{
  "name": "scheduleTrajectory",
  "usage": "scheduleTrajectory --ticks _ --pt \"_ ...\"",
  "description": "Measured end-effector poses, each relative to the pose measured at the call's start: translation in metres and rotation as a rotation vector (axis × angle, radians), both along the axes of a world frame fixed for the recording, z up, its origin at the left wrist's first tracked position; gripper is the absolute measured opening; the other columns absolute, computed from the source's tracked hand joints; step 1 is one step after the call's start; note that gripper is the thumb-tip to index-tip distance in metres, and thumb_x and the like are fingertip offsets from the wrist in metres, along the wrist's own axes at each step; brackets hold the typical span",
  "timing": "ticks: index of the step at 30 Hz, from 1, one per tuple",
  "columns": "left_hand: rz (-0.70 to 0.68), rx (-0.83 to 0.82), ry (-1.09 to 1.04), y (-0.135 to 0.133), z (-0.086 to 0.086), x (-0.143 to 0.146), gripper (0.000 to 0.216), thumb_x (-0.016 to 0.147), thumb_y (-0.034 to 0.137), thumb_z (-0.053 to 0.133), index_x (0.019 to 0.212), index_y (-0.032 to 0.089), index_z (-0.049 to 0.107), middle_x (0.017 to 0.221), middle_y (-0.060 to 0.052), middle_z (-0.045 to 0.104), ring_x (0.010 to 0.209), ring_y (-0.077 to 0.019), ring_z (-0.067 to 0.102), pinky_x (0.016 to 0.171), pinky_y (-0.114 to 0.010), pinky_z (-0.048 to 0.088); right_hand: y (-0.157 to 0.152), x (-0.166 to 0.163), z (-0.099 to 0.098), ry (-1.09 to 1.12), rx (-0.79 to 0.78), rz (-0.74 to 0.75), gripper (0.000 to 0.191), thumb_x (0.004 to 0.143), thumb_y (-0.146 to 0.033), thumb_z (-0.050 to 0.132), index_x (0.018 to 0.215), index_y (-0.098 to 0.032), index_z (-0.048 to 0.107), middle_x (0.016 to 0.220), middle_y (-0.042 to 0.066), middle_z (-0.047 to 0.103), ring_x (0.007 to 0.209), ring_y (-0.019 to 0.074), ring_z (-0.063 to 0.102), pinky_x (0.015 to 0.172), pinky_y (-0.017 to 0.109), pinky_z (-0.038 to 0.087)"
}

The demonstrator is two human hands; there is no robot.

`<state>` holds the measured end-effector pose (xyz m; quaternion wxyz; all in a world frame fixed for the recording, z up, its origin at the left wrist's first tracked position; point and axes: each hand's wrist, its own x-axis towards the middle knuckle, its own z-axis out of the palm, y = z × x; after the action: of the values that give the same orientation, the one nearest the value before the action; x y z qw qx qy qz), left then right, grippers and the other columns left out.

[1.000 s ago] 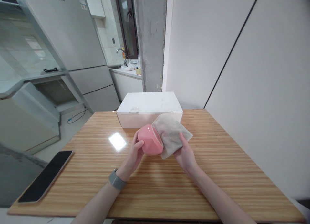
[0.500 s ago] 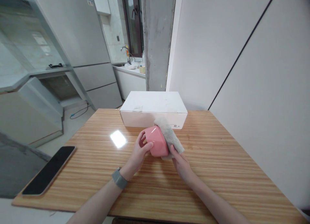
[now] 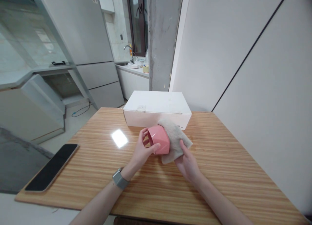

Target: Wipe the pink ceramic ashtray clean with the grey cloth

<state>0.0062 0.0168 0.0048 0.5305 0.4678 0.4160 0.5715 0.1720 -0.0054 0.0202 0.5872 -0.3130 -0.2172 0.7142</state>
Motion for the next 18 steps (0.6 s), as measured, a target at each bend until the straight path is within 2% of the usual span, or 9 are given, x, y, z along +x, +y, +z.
scheduleTrajectory --ticks 3,6,10,13,16,18 --pt "-0.105 -0.024 0.01 -0.003 0.005 0.0 0.093 0.05 0.028 0.089 0.128 0.029 0.039 0.142 -0.013 0.041 0.108 -0.0285 0.059 0.078 -0.039 0.056 0.004 0.003 0.003 0.023 -0.017 -0.019 0.04 0.075 -0.048 0.073 0.107 -0.025 0.071 0.113 0.003 0.075 0.127 0.0276 0.054 0.109 0.044 0.041" --pt "-0.133 -0.025 0.071 -0.006 0.01 0.002 0.097 0.05 0.026 0.089 0.132 0.029 0.037 0.144 -0.014 0.039 0.115 -0.0319 0.055 0.076 -0.041 0.058 0.006 0.004 0.005 0.051 -0.027 -0.039 0.035 0.077 -0.045 0.072 0.106 -0.025 0.071 0.111 0.002 0.075 0.126 0.0262 0.055 0.109 0.041 0.041" --pt "0.03 0.091 0.297 -0.01 0.012 0.005 0.091 0.054 0.032 0.088 0.132 0.026 0.042 0.132 -0.012 0.048 0.117 -0.0317 0.054 0.092 -0.048 0.051 0.004 0.002 0.003 0.095 -0.045 0.002 0.033 0.083 -0.043 0.066 0.11 -0.023 0.07 0.111 0.003 0.075 0.123 0.0261 0.058 0.107 0.042 0.043" --pt "0.184 0.19 0.417 -0.011 0.01 0.006 0.099 0.054 0.034 0.088 0.138 0.026 0.037 0.131 -0.01 0.048 0.123 -0.0317 0.049 0.104 -0.05 0.042 0.002 -0.002 0.002 0.134 -0.057 0.036 0.032 0.088 -0.04 0.06 0.114 -0.022 0.068 0.114 0.004 0.074 0.122 0.025 0.059 0.106 0.041 0.044" --pt "0.218 0.233 0.398 -0.012 0.009 0.007 0.107 0.055 0.033 0.087 0.143 0.027 0.027 0.134 -0.01 0.047 0.125 -0.0306 0.049 0.105 -0.048 0.04 0.002 -0.004 0.004 0.147 -0.091 0.046 0.031 0.09 -0.038 0.057 0.113 -0.021 0.068 0.114 0.004 0.074 0.122 0.0242 0.059 0.105 0.038 0.045" --pt "0.214 0.251 0.393 -0.013 0.01 0.006 0.108 0.055 0.032 0.087 0.144 0.028 0.026 0.135 -0.01 0.048 0.124 -0.0297 0.05 0.105 -0.047 0.041 0.003 -0.003 0.004 0.148 -0.105 0.047 0.03 0.091 -0.038 0.055 0.112 -0.021 0.068 0.111 0.004 0.075 0.121 0.0244 0.059 0.104 0.038 0.046"
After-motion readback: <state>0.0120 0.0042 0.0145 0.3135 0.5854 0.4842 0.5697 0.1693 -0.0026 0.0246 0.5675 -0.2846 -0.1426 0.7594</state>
